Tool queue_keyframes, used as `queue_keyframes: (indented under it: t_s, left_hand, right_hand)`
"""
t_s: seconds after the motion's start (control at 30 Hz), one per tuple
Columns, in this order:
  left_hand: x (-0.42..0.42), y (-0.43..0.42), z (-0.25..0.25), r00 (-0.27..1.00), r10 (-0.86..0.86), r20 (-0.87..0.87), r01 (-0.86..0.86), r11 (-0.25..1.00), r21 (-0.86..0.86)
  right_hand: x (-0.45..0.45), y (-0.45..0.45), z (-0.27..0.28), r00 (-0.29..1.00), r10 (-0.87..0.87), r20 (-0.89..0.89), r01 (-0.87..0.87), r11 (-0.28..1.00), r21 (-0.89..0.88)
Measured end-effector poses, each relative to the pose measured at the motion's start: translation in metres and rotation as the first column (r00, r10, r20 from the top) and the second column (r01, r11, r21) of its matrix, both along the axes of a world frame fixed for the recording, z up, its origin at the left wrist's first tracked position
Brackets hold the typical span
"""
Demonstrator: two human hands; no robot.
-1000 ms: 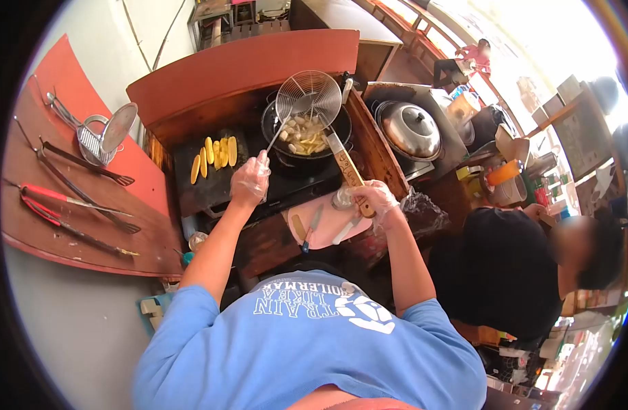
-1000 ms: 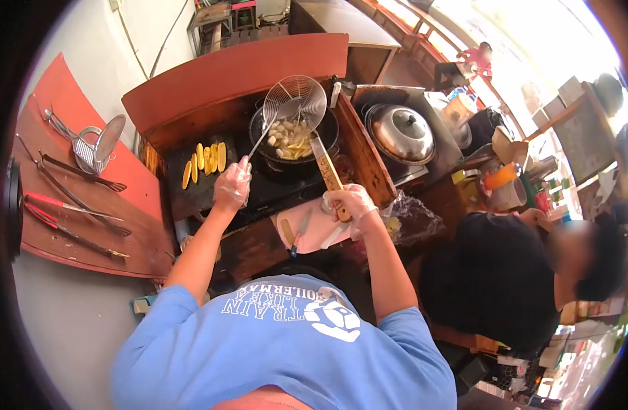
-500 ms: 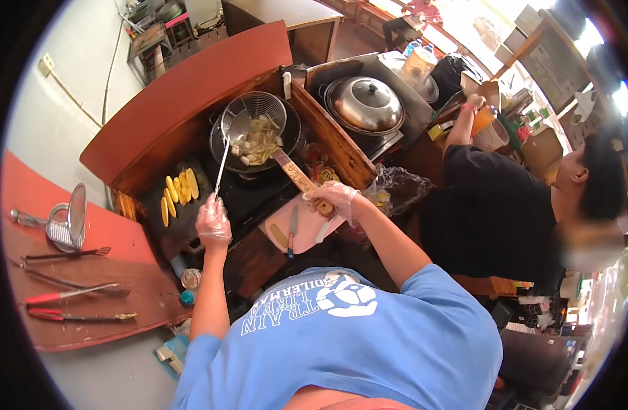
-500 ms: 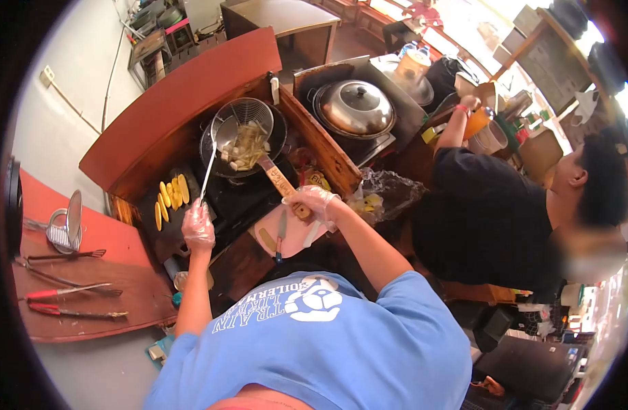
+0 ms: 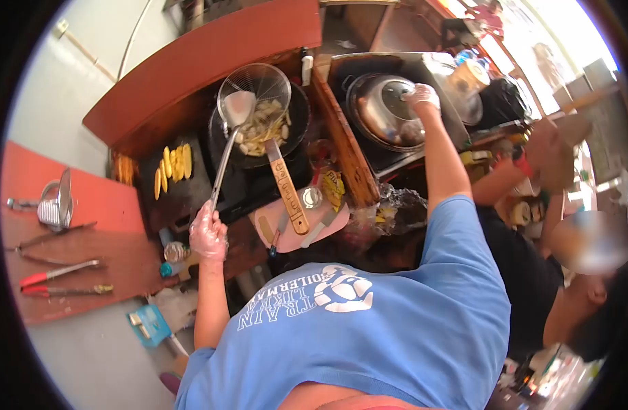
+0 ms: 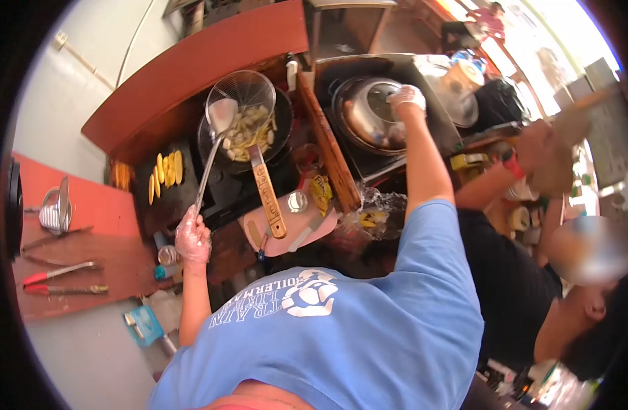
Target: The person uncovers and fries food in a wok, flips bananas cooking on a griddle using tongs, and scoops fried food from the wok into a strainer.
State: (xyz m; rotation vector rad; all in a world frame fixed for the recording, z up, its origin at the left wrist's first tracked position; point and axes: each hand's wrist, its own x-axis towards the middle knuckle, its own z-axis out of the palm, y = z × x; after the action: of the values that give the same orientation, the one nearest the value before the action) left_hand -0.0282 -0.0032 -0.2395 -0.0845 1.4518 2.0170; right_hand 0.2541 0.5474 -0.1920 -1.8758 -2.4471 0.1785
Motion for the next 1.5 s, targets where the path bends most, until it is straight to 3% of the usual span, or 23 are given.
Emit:
queue_keyframes:
  t_s: [0.1,0.17,0.27,0.37,0.47,0.5,0.57,0.6,0.67,0.77,0.8,0.83,0.9,0.93,1.0,1.1,1.23,1.3,1.37,1.5]
  left_hand:
    - [0.012,0.010,0.002,0.999,0.029,-0.036,-0.029,1.000,0.008]
    - [0.018,0.023,0.009,0.997,0.064,-0.045,-0.067,0.995,-0.075]
    - [0.013,0.046,-0.009,0.995,0.089,-0.048,-0.090,0.996,-0.014]
    - [0.012,0.078,-0.027,0.998,0.055,0.034,-0.058,0.995,0.080]
    - [0.031,0.102,-0.012,0.998,-0.026,0.065,0.026,1.000,-0.005]
    - [0.036,0.104,-0.006,0.987,-0.158,-0.020,0.154,0.978,-0.141]
    - [0.047,0.116,0.013,0.969,-0.244,-0.038,0.209,0.893,-0.399]
    - [0.050,0.120,0.012,0.973,-0.229,-0.037,0.196,0.898,-0.395]
    - [0.053,0.127,0.002,0.925,-0.377,-0.045,0.323,0.843,-0.429]
    - [0.059,0.141,-0.009,0.878,-0.472,-0.076,0.368,0.770,-0.522]
    - [0.066,0.146,-0.008,0.865,-0.475,-0.164,0.308,0.758,-0.574]
    - [0.067,0.150,-0.023,0.916,-0.398,-0.054,0.303,0.772,-0.559]
    - [0.072,0.148,-0.019,0.936,-0.269,0.230,0.316,0.927,-0.202]
    - [0.072,0.146,-0.023,0.939,-0.258,0.227,0.305,0.931,-0.202]
    - [0.068,0.144,-0.033,0.906,-0.334,0.261,0.332,0.942,0.054]
    - [0.065,0.135,-0.021,0.884,-0.358,0.300,0.363,0.931,0.041]
    - [0.061,0.124,-0.032,0.811,-0.437,0.388,0.334,0.892,0.306]
    - [0.056,0.122,-0.040,0.801,-0.463,0.379,0.367,0.881,0.299]
    - [0.043,0.123,-0.063,0.810,-0.453,0.373,0.347,0.882,0.317]
    - [0.025,0.108,-0.043,0.826,-0.507,0.248,0.436,0.852,0.288]
  right_hand:
    - [-0.009,0.028,-0.009,0.999,0.035,0.010,-0.034,0.998,-0.052]
    - [-0.011,0.037,-0.012,0.999,0.049,0.013,-0.048,0.997,-0.052]
    - [-0.011,0.033,0.001,0.998,0.056,0.040,-0.048,0.983,-0.179]
    - [-0.007,0.056,-0.026,0.994,0.100,0.054,-0.094,0.990,-0.102]
    - [-0.011,0.043,-0.016,0.984,0.147,0.097,-0.139,0.987,-0.083]
    - [-0.011,0.040,-0.014,0.982,0.159,0.100,-0.151,0.986,-0.077]
    - [-0.012,0.038,-0.018,0.971,0.201,0.128,-0.197,0.980,-0.038]
    - [-0.013,0.039,-0.019,0.969,0.217,0.122,-0.214,0.976,-0.035]
    - [-0.011,0.040,-0.022,0.966,0.242,0.089,-0.241,0.970,-0.023]
    - [-0.011,0.045,-0.025,0.975,0.210,0.073,-0.210,0.978,-0.013]
    - [-0.015,0.039,-0.016,0.964,0.254,0.078,-0.252,0.967,-0.033]
    - [-0.013,0.031,-0.009,0.957,0.277,0.084,-0.273,0.960,-0.055]
    - [-0.011,0.045,-0.015,0.946,0.301,0.123,-0.285,0.950,-0.129]
    - [-0.009,0.064,-0.039,0.962,0.242,0.126,-0.231,0.968,-0.095]
    - [-0.010,0.067,-0.032,0.965,0.232,0.125,-0.220,0.970,-0.104]
    - [-0.007,0.074,-0.022,0.955,0.252,0.153,-0.241,0.967,-0.086]
    - [-0.001,0.076,0.006,0.890,0.380,0.252,-0.410,0.909,0.076]
    - [-0.002,0.077,0.018,0.841,0.407,0.358,-0.466,0.879,0.097]
    - [0.003,0.071,0.036,0.870,0.389,0.303,-0.460,0.862,0.214]
    - [0.002,0.059,0.081,0.830,0.371,0.417,-0.497,0.830,0.251]
